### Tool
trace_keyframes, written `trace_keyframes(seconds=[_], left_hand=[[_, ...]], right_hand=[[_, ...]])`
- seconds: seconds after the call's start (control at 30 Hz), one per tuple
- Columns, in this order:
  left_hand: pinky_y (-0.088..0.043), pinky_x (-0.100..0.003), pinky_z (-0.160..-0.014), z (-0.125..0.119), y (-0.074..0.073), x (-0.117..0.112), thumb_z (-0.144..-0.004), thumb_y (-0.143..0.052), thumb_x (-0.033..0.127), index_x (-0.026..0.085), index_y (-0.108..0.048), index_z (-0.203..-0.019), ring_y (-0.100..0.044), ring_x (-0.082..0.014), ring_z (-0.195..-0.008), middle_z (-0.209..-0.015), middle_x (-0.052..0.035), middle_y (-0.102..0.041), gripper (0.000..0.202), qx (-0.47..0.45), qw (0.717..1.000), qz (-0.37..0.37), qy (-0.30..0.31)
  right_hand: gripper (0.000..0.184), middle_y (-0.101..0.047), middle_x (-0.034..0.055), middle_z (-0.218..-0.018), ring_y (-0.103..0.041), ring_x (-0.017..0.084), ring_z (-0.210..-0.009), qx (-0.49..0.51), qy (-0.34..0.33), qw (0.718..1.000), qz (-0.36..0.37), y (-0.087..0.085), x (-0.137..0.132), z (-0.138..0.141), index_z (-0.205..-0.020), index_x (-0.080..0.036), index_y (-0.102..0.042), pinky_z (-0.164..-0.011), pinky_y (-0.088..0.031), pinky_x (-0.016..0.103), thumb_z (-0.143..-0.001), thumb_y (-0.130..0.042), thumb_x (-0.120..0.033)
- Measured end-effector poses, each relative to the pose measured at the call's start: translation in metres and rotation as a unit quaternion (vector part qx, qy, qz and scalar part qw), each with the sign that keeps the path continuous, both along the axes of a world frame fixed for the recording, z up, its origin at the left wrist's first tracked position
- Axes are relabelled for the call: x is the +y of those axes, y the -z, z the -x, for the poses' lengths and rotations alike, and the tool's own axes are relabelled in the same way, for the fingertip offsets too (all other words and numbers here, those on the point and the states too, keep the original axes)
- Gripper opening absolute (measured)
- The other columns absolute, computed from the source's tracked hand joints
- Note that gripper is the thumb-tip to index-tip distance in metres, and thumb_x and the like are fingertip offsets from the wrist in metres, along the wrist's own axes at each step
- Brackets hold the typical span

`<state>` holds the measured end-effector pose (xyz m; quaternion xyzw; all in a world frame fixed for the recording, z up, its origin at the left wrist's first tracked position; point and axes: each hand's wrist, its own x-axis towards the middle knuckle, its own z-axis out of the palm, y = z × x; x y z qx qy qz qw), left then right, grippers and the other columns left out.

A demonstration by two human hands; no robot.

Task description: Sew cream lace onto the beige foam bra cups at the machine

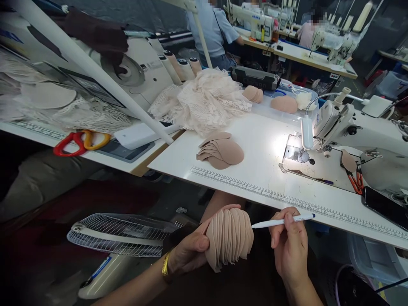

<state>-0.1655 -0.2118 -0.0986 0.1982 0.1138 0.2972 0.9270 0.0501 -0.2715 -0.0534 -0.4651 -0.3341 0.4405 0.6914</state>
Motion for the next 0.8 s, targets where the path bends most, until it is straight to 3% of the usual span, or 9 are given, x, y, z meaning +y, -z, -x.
trace_keyframes(seconds=[0.17, 0.33, 0.8], left_hand=[[-0.053, -0.045, -0.102, -0.0006, 0.0001, 0.0, -0.074, -0.092, 0.025, 0.028, -0.062, -0.142, -0.065, -0.0314, -0.121, -0.136, -0.0117, -0.066, 0.074, 0.005, 1.0, -0.001, -0.006], [-0.053, -0.042, -0.101, -0.001, 0.0001, 0.0, -0.074, -0.092, 0.024, 0.03, -0.064, -0.14, -0.066, -0.0292, -0.12, -0.135, -0.0091, -0.067, 0.072, -0.004, 1.0, -0.003, -0.002], [-0.053, -0.046, -0.1, 0.0005, 0.0031, -0.0011, -0.077, -0.089, 0.022, 0.029, -0.062, -0.141, -0.064, -0.032, -0.123, -0.138, -0.0105, -0.065, 0.07, -0.005, 1.0, -0.009, -0.009]], right_hand=[[0.028, -0.05, -0.0053, -0.05, -0.046, 0.013, -0.051, -0.022, 0.031, 0.999, -0.026, -0.0002, -0.0037, -0.006, -0.091, -0.022, -0.065, -0.058, -0.04, 0.026, -0.11, -0.049, -0.036], [0.026, -0.054, -0.0052, -0.051, -0.047, 0.012, -0.048, -0.041, 0.009, 0.999, -0.021, 0.0015, -0.0057, -0.0015, -0.095, -0.022, -0.067, -0.054, -0.037, 0.026, -0.11, -0.05, -0.035], [0.028, -0.054, -0.0058, -0.049, -0.048, 0.013, -0.052, -0.03, 0.01, 0.999, -0.026, 0.0016, -0.0088, 0.0022, -0.096, -0.023, -0.068, -0.065, -0.04, 0.029, -0.111, -0.048, -0.035]])
